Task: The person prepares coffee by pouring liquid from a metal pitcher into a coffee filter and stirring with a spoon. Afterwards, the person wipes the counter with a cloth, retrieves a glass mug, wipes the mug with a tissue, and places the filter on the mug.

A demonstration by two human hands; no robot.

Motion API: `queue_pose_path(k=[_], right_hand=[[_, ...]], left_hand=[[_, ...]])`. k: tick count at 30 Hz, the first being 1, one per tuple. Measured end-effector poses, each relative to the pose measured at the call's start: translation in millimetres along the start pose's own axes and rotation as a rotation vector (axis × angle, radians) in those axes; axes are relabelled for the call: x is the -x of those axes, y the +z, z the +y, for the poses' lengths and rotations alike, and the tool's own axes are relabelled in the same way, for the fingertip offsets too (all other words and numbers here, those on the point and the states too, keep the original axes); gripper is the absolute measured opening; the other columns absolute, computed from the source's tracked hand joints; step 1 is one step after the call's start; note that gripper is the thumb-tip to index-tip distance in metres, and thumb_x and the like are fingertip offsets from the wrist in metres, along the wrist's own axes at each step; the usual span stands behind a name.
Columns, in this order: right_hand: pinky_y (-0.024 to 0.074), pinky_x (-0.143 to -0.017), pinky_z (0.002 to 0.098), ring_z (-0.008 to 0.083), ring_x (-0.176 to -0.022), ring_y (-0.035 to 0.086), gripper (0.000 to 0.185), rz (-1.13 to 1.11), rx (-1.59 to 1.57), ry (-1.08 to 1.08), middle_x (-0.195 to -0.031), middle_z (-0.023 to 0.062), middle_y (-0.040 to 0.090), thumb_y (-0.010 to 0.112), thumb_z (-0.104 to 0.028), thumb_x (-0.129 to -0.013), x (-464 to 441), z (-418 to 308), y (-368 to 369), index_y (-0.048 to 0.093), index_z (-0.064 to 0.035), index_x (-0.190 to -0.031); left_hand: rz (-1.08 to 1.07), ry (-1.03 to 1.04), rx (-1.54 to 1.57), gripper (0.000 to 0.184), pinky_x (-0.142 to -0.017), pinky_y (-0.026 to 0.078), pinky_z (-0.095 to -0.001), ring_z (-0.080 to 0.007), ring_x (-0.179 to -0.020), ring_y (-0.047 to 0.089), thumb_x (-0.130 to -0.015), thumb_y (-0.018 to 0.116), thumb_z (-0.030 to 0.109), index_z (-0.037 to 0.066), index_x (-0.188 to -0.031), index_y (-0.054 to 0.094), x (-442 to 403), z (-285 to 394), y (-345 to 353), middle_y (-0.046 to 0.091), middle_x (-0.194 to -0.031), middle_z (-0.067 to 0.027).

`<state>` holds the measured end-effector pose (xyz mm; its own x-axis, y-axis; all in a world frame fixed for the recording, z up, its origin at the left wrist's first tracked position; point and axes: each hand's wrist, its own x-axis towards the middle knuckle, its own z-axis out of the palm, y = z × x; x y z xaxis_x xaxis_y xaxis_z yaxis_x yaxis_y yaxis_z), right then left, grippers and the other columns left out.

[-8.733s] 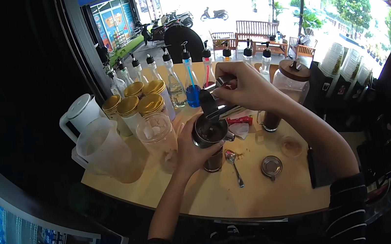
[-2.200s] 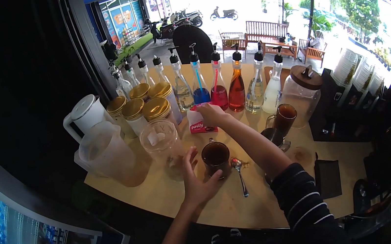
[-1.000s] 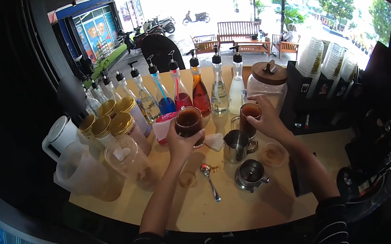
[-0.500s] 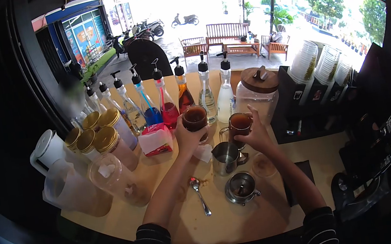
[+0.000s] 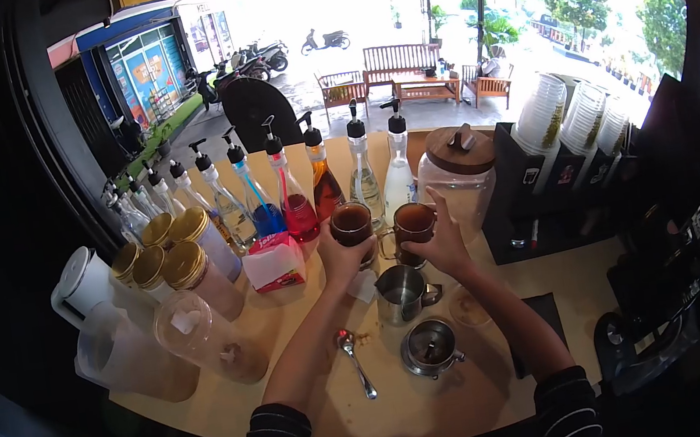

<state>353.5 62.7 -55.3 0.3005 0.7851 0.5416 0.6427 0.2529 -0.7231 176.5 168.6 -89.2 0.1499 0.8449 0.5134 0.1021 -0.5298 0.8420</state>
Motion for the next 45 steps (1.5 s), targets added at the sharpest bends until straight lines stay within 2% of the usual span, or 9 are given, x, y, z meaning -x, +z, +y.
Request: queue_pose_path(k=[4, 19, 26, 28, 32, 34, 40, 42, 45], right_hand=[[0.0511, -0.089, 0.0399, 0.0309, -0.104, 0.062, 0.104, -0.009, -0.041, 0.017, -0.115, 0.0214, 0.057, 0.084, -0.010, -0.058, -6, 1, 5, 0.023, -0.0103, -0.142], [0.0515, -0.089, 0.0386, 0.0301, -0.103, 0.063, 0.103, -0.016, -0.013, -0.015, -0.114, 0.0216, 0.057, 0.083, -0.010, -0.060, -5, 4, 5, 0.021, -0.0077, -0.141], [0.0479, -0.095, 0.0409, 0.0326, -0.113, 0.057, 0.102, -0.042, 0.005, -0.008, -0.126, 0.0238, 0.050, 0.084, -0.013, -0.063, 0, 3, 1, 0.019, -0.0073, -0.142], [0.0468, -0.096, 0.0420, 0.0336, -0.115, 0.055, 0.101, -0.056, 0.000, 0.007, -0.130, 0.0248, 0.048, 0.083, -0.014, -0.064, 5, 3, 0, 0.019, -0.0075, -0.142], [0.0439, -0.098, 0.0446, 0.0357, -0.122, 0.049, 0.094, -0.055, 0.071, 0.011, -0.135, 0.0239, 0.045, 0.079, -0.017, -0.070, 13, 0, -6, 0.019, -0.0060, -0.143], [0.0433, -0.098, 0.0453, 0.0363, -0.123, 0.048, 0.092, -0.067, 0.079, 0.024, -0.135, 0.0233, 0.045, 0.077, -0.018, -0.072, 18, -5, -9, 0.020, -0.0052, -0.142], [0.0403, -0.100, 0.0428, 0.0346, -0.122, 0.047, 0.083, -0.006, 0.189, -0.047, -0.135, 0.0207, 0.044, 0.074, -0.015, -0.074, 25, -26, -13, 0.027, -0.0042, -0.141], [0.0350, -0.104, 0.0418, 0.0384, -0.122, 0.043, 0.071, 0.015, 0.136, -0.107, -0.127, 0.0247, 0.043, 0.070, -0.007, -0.074, 29, -49, -16, 0.033, 0.0018, -0.134], [0.0407, -0.097, 0.0384, 0.0348, -0.115, 0.048, 0.063, 0.011, 0.048, -0.197, -0.123, 0.0211, 0.045, 0.069, -0.004, -0.075, 39, -77, -7, 0.039, 0.0005, -0.130]], left_hand=[[0.055, 0.003, 0.004, 0.067, -0.082, 0.052, -0.0348, -0.0234, -0.092, 0.066, -0.055, 0.087, 0.015, 0.000, -0.111, 0.053, -1, 1, 2, 0.066, -0.099, -0.0137], [0.016, 0.008, 0.022, 0.068, -0.085, 0.050, -0.0352, -0.0245, -0.096, 0.065, -0.058, 0.086, 0.016, 0.001, -0.114, 0.050, -2, -12, 3, 0.065, -0.104, -0.0146], [-0.016, 0.015, 0.001, 0.071, -0.089, 0.049, -0.0362, -0.0254, -0.101, 0.063, -0.058, 0.086, 0.016, 0.001, -0.116, 0.048, -3, -5, -1, 0.063, -0.108, -0.0150], [-0.075, -0.013, -0.041, 0.079, -0.092, 0.048, -0.0364, -0.0259, -0.105, 0.061, -0.057, 0.087, 0.018, 0.001, -0.120, 0.044, -3, -2, -5, 0.061, -0.113, -0.0158], [-0.142, 0.015, -0.070, 0.094, -0.097, 0.046, -0.0366, -0.0250, -0.113, 0.057, -0.058, 0.088, 0.018, -0.001, -0.132, 0.034, -8, -21, -12, 0.053, -0.125, -0.0164], [-0.189, -0.002, 0.002, 0.102, -0.103, 0.042, -0.0388, -0.0280, -0.123, 0.048, -0.059, 0.088, 0.019, -0.002, -0.138, 0.027, -8, -19, -19, 0.044, -0.135, -0.0190], [-0.170, -0.040, -0.152, 0.095, -0.108, 0.034, -0.0416, -0.0313, -0.132, 0.038, -0.065, 0.084, 0.017, -0.003, -0.139, 0.027, 6, 11, -50, 0.039, -0.138, -0.0207], [-0.170, -0.034, -0.149, 0.091, -0.108, 0.034, -0.0413, -0.0313, -0.132, 0.038, -0.068, 0.082, 0.019, -0.002, -0.139, 0.029, 18, 25, -65, 0.039, -0.139, -0.0208], [-0.199, -0.007, -0.114, 0.085, -0.109, 0.032, -0.0407, -0.0305, -0.133, 0.037, -0.073, 0.079, 0.022, -0.001, -0.138, 0.030, 40, 48, -93, 0.038, -0.140, -0.0209]])
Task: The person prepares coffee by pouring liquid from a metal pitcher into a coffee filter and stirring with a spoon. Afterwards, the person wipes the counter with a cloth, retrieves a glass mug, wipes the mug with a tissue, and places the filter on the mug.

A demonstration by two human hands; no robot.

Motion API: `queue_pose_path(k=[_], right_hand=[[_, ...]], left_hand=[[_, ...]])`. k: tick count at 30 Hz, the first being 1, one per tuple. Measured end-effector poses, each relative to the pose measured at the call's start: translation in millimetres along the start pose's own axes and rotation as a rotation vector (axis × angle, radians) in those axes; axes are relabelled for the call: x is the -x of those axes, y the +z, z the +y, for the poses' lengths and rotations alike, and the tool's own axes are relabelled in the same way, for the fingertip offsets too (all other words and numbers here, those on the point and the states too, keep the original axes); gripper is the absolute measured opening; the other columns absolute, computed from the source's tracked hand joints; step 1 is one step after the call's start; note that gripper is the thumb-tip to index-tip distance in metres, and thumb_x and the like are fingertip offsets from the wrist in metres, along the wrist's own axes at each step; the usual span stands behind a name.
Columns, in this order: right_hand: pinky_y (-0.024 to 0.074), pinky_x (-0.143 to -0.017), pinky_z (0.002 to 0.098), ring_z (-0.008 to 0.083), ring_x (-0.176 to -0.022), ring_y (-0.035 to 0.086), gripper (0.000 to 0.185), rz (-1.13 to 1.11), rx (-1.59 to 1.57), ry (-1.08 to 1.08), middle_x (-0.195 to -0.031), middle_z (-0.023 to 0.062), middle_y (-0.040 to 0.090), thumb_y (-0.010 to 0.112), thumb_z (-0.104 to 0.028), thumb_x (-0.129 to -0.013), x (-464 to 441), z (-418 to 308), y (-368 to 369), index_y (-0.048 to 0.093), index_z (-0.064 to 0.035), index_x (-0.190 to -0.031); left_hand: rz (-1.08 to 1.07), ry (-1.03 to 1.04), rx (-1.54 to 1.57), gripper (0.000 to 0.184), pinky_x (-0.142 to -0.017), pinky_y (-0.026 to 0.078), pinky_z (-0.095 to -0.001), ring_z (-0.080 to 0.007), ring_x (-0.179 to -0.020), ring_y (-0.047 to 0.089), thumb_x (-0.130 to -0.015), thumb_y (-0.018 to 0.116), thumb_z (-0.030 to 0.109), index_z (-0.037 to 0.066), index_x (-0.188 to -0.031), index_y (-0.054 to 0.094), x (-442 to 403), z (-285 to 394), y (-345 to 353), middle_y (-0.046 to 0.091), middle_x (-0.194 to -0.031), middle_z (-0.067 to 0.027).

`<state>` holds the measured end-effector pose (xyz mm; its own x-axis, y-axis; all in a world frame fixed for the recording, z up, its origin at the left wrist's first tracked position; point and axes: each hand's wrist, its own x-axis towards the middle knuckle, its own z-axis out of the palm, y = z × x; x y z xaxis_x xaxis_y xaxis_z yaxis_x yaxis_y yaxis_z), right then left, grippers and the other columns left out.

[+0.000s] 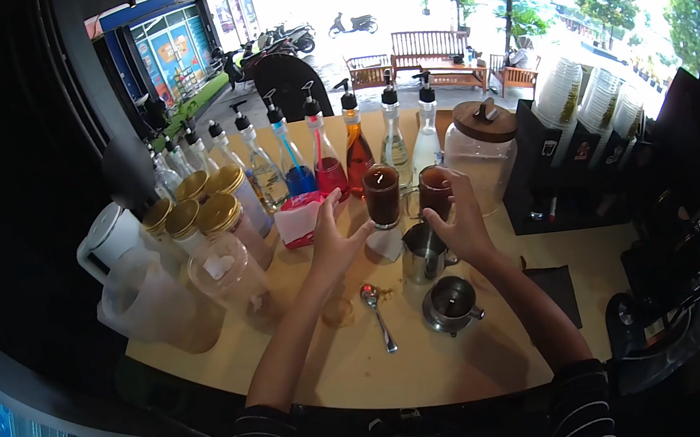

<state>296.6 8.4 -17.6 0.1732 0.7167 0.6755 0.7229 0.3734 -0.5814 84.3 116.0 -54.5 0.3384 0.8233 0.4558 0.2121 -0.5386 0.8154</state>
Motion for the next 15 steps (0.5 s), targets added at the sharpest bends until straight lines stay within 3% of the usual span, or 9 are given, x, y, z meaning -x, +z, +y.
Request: queue_pose_path(k=[1, 2, 3, 5, 7, 8, 10, 15], right_hand=[[0.0424, -0.094, 0.0374, 0.0331, -0.114, 0.049, 0.061, -0.023, -0.051, -0.044, -0.123, 0.0203, 0.044, 0.069, -0.003, -0.075, 1, -14, 2, 0.041, 0.0001, -0.128], [0.0465, -0.085, 0.0354, 0.0298, -0.103, 0.055, 0.043, -0.039, -0.049, -0.056, -0.110, 0.0185, 0.051, 0.067, -0.003, -0.077, 5, -32, 4, 0.050, 0.0010, -0.116], [0.0465, -0.085, 0.0354, 0.0298, -0.103, 0.055, 0.043, -0.045, -0.055, -0.057, -0.110, 0.0185, 0.051, 0.067, -0.003, -0.077, 11, -41, 11, 0.050, 0.0010, -0.116], [0.0478, -0.066, 0.0328, 0.0240, -0.076, 0.060, 0.027, -0.324, -0.137, -0.074, -0.090, 0.0125, 0.059, 0.067, -0.006, -0.077, 28, -57, 24, 0.058, 0.0001, -0.102], [0.0514, -0.068, 0.0423, 0.0345, -0.081, 0.066, 0.021, -0.644, 0.067, 0.019, -0.088, 0.0191, 0.064, 0.064, -0.014, -0.081, 48, -61, 44, 0.061, 0.0031, -0.094], [0.0514, -0.068, 0.0423, 0.0345, -0.081, 0.066, 0.021, -0.649, 0.065, 0.015, -0.088, 0.0191, 0.064, 0.064, -0.014, -0.081, 57, -61, 53, 0.061, 0.0031, -0.094], [0.0524, -0.070, 0.0457, 0.0372, -0.083, 0.066, 0.023, -0.865, 0.323, 0.116, -0.091, 0.0221, 0.065, 0.061, -0.015, -0.081, 73, -62, 68, 0.063, 0.0034, -0.094], [0.0532, -0.070, 0.0448, 0.0381, -0.076, 0.066, 0.024, -0.812, 0.380, 0.257, -0.078, 0.0272, 0.064, 0.057, -0.013, -0.081, 86, -63, 91, 0.062, 0.0095, -0.087]], left_hand=[[-0.028, 0.029, 0.031, 0.082, -0.109, 0.032, -0.0404, -0.0298, -0.133, 0.037, -0.076, 0.077, 0.024, -0.001, -0.138, 0.031, 10, 5, -8, 0.038, -0.140, -0.0208], [0.014, 0.087, 0.003, 0.076, -0.103, 0.037, -0.0390, -0.0304, -0.126, 0.045, -0.074, 0.076, 0.022, 0.001, -0.136, 0.037, 22, 10, -13, 0.044, -0.134, -0.0198], [0.019, 0.081, -0.001, 0.076, -0.103, 0.037, -0.0390, -0.0304, -0.126, 0.045, -0.074, 0.076, 0.022, 0.001, -0.136, 0.037, 34, 12, -21, 0.044, -0.134, -0.0198], [-0.033, 0.090, -0.072, 0.070, -0.101, 0.038, -0.0396, -0.0292, -0.125, 0.045, -0.076, 0.074, 0.022, 0.003, -0.134, 0.040, 56, 16, -37, 0.046, -0.132, -0.0178], [-0.036, 0.064, -0.055, 0.068, -0.101, 0.039, -0.0403, -0.0288, -0.125, 0.046, -0.077, 0.074, 0.022, 0.003, -0.133, 0.042, 80, 22, -49, 0.046, -0.131, -0.0170], [-0.045, 0.041, -0.036, 0.066, -0.100, 0.039, -0.0410, -0.0283, -0.124, 0.046, -0.077, 0.073, 0.022, 0.003, -0.132, 0.043, 92, 21, -53, 0.047, -0.130, -0.0163], [-0.063, -0.027, -0.033, 0.065, -0.103, 0.038, -0.0406, -0.0262, -0.127, 0.044, -0.079, 0.073, 0.020, 0.004, -0.133, 0.042, 113, 13, -61, 0.046, -0.133, -0.0146], [-0.069, -0.165, -0.012, 0.060, -0.104, 0.038, -0.0402, -0.0237, -0.128, 0.044, -0.080, 0.072, 0.017, 0.004, -0.132, 0.044, 143, 7, -75, 0.049, -0.131, -0.0129]])
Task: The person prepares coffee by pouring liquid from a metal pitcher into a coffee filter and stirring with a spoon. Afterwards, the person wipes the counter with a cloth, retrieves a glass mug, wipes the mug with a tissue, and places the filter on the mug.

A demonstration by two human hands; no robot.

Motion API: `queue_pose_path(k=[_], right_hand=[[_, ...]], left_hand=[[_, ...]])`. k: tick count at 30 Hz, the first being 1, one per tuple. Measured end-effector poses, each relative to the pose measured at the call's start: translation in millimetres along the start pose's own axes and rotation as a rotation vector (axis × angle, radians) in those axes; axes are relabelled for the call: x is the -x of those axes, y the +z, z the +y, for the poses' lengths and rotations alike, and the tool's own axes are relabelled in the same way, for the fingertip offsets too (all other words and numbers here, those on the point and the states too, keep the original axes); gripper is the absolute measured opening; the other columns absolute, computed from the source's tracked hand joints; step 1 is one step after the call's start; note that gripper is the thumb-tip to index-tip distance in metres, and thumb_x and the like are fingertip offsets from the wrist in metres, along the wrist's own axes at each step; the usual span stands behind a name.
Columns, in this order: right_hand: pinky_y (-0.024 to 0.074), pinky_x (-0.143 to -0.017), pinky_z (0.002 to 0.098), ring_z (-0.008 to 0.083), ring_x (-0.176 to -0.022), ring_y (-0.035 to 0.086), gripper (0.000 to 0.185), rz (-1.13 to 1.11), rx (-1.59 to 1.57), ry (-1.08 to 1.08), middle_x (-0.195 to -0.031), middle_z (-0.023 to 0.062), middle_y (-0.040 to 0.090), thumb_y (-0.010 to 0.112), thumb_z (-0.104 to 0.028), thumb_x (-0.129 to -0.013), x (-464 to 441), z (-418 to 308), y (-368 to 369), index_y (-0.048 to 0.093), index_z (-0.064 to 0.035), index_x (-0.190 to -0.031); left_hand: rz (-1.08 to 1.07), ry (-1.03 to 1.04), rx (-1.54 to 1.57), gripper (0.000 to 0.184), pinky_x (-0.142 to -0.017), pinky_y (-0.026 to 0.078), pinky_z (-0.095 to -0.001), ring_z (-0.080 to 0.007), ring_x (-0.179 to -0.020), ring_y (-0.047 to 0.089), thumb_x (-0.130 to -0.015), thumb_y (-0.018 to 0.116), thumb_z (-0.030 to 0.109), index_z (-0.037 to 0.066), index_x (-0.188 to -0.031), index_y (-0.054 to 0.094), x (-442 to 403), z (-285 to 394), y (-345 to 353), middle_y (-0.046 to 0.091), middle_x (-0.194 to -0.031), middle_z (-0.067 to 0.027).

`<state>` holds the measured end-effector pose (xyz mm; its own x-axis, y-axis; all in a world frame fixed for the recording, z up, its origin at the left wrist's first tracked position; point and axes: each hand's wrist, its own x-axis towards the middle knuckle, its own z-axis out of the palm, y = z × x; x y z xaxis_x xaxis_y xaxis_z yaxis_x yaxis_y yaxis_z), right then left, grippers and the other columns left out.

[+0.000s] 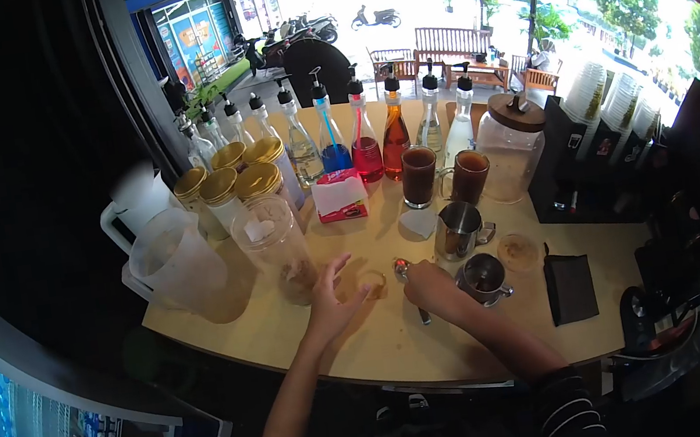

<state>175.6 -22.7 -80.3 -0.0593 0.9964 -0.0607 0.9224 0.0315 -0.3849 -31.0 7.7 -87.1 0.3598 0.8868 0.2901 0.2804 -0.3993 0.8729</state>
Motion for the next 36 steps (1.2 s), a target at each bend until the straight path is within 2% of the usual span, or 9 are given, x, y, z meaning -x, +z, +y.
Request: queue_pose_path(k=[2, 9, 14, 18, 20, 23, 28, 32, 36], right_hand=[[0.0533, -0.070, 0.0449, 0.0385, -0.075, 0.066, 0.025, 0.019, -0.017, 0.023, -0.078, 0.0272, 0.064, 0.054, -0.013, -0.081, 0, -1, 3, 0.062, 0.0101, -0.086], [0.0529, -0.071, 0.0464, 0.0392, -0.079, 0.066, 0.024, 0.072, -0.014, 0.088, -0.084, 0.0247, 0.065, 0.048, -0.010, -0.083, 6, -3, 7, 0.057, 0.0074, -0.096], [0.0531, -0.072, 0.0467, 0.0381, -0.081, 0.066, 0.021, 0.090, 0.062, 0.097, -0.087, 0.0237, 0.066, 0.048, -0.007, -0.082, 11, 1, 7, 0.055, 0.0061, -0.098], [0.0523, -0.066, 0.0482, 0.0380, -0.076, 0.066, 0.019, 0.133, 0.094, 0.033, -0.083, 0.0223, 0.065, 0.047, -0.007, -0.085, 17, 2, 3, 0.050, 0.0053, -0.098], [0.0518, -0.063, 0.0487, 0.0382, -0.074, 0.066, 0.017, 0.152, 0.089, 0.029, -0.080, 0.0221, 0.065, 0.046, -0.008, -0.086, 27, -4, -7, 0.049, 0.0049, -0.098], [0.0500, -0.058, 0.0493, 0.0396, -0.071, 0.064, 0.016, 0.238, -0.027, 0.017, -0.076, 0.0224, 0.063, 0.045, -0.012, -0.092, 48, -12, -36, 0.047, 0.0015, -0.099], [0.0459, -0.058, 0.0490, 0.0398, -0.071, 0.062, 0.012, 0.772, -0.075, 0.025, -0.070, 0.0201, 0.061, 0.052, -0.015, -0.093, 89, 33, -73, 0.052, -0.0029, -0.097], [0.0480, -0.061, 0.0500, 0.0396, -0.074, 0.063, 0.014, 0.728, 0.004, 0.236, -0.075, 0.0202, 0.063, 0.050, -0.019, -0.093, 122, 90, -63, 0.051, -0.0049, -0.097], [0.0498, -0.063, 0.0475, 0.0377, -0.076, 0.064, 0.015, 0.495, 0.035, 0.347, -0.081, 0.0177, 0.064, 0.052, -0.021, -0.092, 135, 115, -27, 0.054, -0.0068, -0.095]], left_hand=[[0.043, 0.029, 0.007, 0.057, -0.097, 0.043, -0.0419, -0.0266, -0.120, 0.051, -0.079, 0.072, 0.020, 0.004, -0.127, 0.048, 4, -8, 0, 0.052, -0.126, -0.0140], [0.015, 0.045, -0.015, 0.055, -0.096, 0.044, -0.0409, -0.0269, -0.118, 0.051, -0.079, 0.073, 0.017, 0.004, -0.127, 0.049, 15, -7, 3, 0.052, -0.126, -0.0145], [0.070, 0.178, -0.113, 0.056, -0.098, 0.041, -0.0386, -0.0300, -0.118, 0.051, -0.077, 0.072, 0.014, 0.003, -0.126, 0.048, 11, -8, 4, 0.053, -0.125, -0.0161], [0.129, 0.108, -0.090, 0.054, -0.097, 0.042, -0.0404, -0.0268, -0.121, 0.049, -0.078, 0.071, 0.014, 0.006, -0.127, 0.048, 4, -19, 1, 0.051, -0.128, -0.0130], [0.030, 0.148, -0.118, 0.055, -0.098, 0.042, -0.0399, -0.0268, -0.121, 0.049, -0.078, 0.071, 0.012, 0.006, -0.127, 0.048, 3, -11, 2, 0.050, -0.129, -0.0126], [-0.007, 0.201, -0.044, 0.054, -0.097, 0.042, -0.0393, -0.0265, -0.122, 0.049, -0.078, 0.071, 0.010, 0.006, -0.127, 0.049, -6, -6, 16, 0.050, -0.129, -0.0122], [-0.055, 0.247, 0.004, 0.053, -0.094, 0.043, -0.0371, -0.0270, -0.118, 0.051, -0.077, 0.071, 0.009, 0.005, -0.125, 0.049, -15, 13, 37, 0.052, -0.126, -0.0133], [-0.056, 0.292, 0.005, 0.054, -0.089, 0.044, -0.0357, -0.0277, -0.114, 0.054, -0.075, 0.072, 0.009, 0.004, -0.124, 0.049, -16, 9, 47, 0.054, -0.124, -0.0144], [-0.057, 0.253, 0.042, 0.054, -0.091, 0.044, -0.0374, -0.0280, -0.113, 0.054, -0.075, 0.073, 0.010, 0.004, -0.124, 0.050, -13, 8, 43, 0.054, -0.123, -0.0141]])
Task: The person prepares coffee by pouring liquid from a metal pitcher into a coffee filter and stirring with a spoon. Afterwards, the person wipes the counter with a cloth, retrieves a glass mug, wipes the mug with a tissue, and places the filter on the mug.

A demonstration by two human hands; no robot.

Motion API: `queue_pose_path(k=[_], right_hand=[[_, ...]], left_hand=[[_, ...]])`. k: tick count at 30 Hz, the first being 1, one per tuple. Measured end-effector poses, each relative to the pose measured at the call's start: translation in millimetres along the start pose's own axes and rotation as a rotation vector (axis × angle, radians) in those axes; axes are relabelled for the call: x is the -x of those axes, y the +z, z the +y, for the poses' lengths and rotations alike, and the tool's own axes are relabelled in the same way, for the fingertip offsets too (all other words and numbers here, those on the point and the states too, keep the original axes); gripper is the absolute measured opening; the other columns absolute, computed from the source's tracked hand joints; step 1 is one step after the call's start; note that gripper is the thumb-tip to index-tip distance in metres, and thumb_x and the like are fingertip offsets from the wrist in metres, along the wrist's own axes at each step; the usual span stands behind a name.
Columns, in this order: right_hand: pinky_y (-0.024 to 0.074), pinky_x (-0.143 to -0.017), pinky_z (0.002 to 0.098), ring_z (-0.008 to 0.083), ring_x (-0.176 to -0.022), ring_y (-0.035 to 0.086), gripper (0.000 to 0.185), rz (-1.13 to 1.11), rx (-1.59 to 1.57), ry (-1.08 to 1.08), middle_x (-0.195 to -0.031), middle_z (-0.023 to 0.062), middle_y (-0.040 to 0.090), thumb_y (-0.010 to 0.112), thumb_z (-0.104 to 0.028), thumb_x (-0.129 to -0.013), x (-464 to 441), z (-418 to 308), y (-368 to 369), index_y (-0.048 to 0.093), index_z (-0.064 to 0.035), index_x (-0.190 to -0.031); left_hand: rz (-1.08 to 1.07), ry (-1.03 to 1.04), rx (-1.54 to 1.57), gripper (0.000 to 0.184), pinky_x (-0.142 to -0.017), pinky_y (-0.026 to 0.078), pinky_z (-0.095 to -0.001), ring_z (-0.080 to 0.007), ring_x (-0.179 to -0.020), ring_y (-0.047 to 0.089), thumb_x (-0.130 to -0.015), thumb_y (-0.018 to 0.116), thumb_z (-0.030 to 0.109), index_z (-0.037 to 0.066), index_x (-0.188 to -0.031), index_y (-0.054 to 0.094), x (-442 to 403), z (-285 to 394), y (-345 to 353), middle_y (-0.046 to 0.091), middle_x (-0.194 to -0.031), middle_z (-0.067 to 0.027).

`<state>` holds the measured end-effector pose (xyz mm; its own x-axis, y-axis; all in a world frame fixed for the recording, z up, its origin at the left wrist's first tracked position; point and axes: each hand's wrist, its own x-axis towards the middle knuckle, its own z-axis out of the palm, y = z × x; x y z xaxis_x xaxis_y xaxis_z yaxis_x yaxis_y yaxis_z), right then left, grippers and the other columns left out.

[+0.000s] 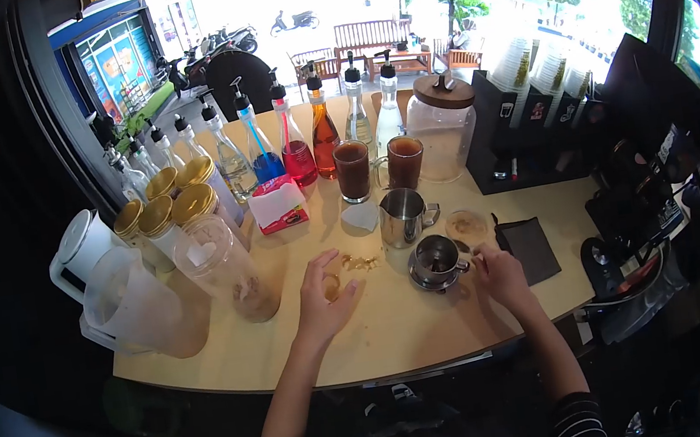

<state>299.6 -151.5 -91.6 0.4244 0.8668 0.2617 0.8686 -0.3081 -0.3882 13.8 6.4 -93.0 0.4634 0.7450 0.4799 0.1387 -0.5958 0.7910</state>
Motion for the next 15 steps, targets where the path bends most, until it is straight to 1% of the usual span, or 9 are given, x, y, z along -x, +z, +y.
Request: queue_pose_path(k=[2, 4, 6, 7, 9, 10, 12, 13, 15], right_hand=[[0.0502, -0.062, 0.0470, 0.0371, -0.075, 0.064, 0.014, 0.014, 0.095, 0.001, -0.084, 0.0168, 0.064, 0.053, -0.020, -0.090, 5, -1, 11, 0.054, -0.0075, -0.095], [0.0508, -0.062, 0.0462, 0.0368, -0.073, 0.064, 0.014, 0.072, 0.088, -0.044, -0.087, 0.0148, 0.064, 0.054, -0.019, -0.088, 5, -1, 19, 0.054, -0.0073, -0.094], [0.0514, -0.062, 0.0450, 0.0366, -0.073, 0.064, 0.017, -0.004, 0.171, -0.046, -0.088, 0.0147, 0.062, 0.054, -0.018, -0.087, 5, -5, 23, 0.056, -0.0074, -0.101], [0.0514, -0.062, 0.0450, 0.0366, -0.073, 0.064, 0.017, -0.004, 0.173, -0.038, -0.088, 0.0147, 0.062, 0.054, -0.018, -0.087, 6, -7, 26, 0.056, -0.0074, -0.101], [0.0518, -0.065, 0.0445, 0.0354, -0.077, 0.064, 0.026, 0.011, 0.103, -0.018, -0.090, 0.0149, 0.061, 0.054, -0.017, -0.086, 10, -11, 28, 0.057, -0.0076, -0.111], [0.0518, -0.065, 0.0445, 0.0354, -0.077, 0.064, 0.026, 0.006, 0.109, -0.014, -0.090, 0.0149, 0.061, 0.054, -0.017, -0.086, 11, -10, 29, 0.057, -0.0076, -0.111], [0.0516, -0.066, 0.0436, 0.0353, -0.079, 0.063, 0.038, 0.070, 0.044, -0.065, -0.098, 0.0163, 0.060, 0.058, -0.020, -0.084, 14, -6, 28, 0.055, -0.0086, -0.120], [0.0516, -0.066, 0.0436, 0.0353, -0.079, 0.063, 0.038, 0.068, 0.043, -0.061, -0.098, 0.0163, 0.060, 0.058, -0.020, -0.084, 13, -3, 23, 0.055, -0.0086, -0.120], [0.0483, -0.079, 0.0462, 0.0349, -0.095, 0.060, 0.046, -0.004, -0.111, 0.044, -0.113, 0.0157, 0.056, 0.062, -0.025, -0.081, 8, 10, 7, 0.052, -0.0087, -0.124]], left_hand=[[0.068, -0.063, 0.013, 0.055, -0.093, 0.043, -0.0390, -0.0277, -0.115, 0.053, -0.075, 0.072, 0.010, 0.004, -0.124, 0.049, 2, -6, -3, 0.054, -0.124, -0.0135], [0.089, -0.090, 0.043, 0.055, -0.094, 0.043, -0.0394, -0.0274, -0.116, 0.053, -0.076, 0.072, 0.010, 0.004, -0.125, 0.048, 5, -12, -4, 0.054, -0.125, -0.0136], [0.106, -0.121, 0.076, 0.055, -0.095, 0.042, -0.0397, -0.0272, -0.117, 0.052, -0.076, 0.071, 0.010, 0.004, -0.126, 0.048, 9, -16, -6, 0.053, -0.126, -0.0136], [0.108, -0.132, 0.070, 0.056, -0.095, 0.042, -0.0395, -0.0268, -0.118, 0.052, -0.077, 0.071, 0.010, 0.004, -0.127, 0.047, 10, -17, -7, 0.053, -0.126, -0.0137], [0.105, -0.144, 0.072, 0.056, -0.096, 0.042, -0.0393, -0.0264, -0.119, 0.052, -0.077, 0.070, 0.009, 0.004, -0.128, 0.046, 11, -16, -8, 0.053, -0.127, -0.0139], [0.120, -0.122, 0.048, 0.057, -0.096, 0.042, -0.0395, -0.0264, -0.118, 0.052, -0.077, 0.069, 0.009, 0.004, -0.128, 0.045, 11, -13, -9, 0.053, -0.126, -0.0142], [0.133, -0.110, 0.026, 0.057, -0.095, 0.042, -0.0397, -0.0264, -0.118, 0.052, -0.078, 0.069, 0.009, 0.004, -0.129, 0.044, 15, -14, -7, 0.054, -0.126, -0.0145], [0.159, -0.096, 0.031, 0.057, -0.095, 0.042, -0.0392, -0.0259, -0.117, 0.053, -0.079, 0.069, 0.009, 0.004, -0.130, 0.043, 16, -17, -6, 0.054, -0.124, -0.0143], [0.184, -0.074, 0.035, 0.058, -0.094, 0.043, -0.0387, -0.0254, -0.116, 0.054, -0.079, 0.068, 0.009, 0.003, -0.131, 0.042, 15, -21, -6, 0.055, -0.123, -0.0142]])
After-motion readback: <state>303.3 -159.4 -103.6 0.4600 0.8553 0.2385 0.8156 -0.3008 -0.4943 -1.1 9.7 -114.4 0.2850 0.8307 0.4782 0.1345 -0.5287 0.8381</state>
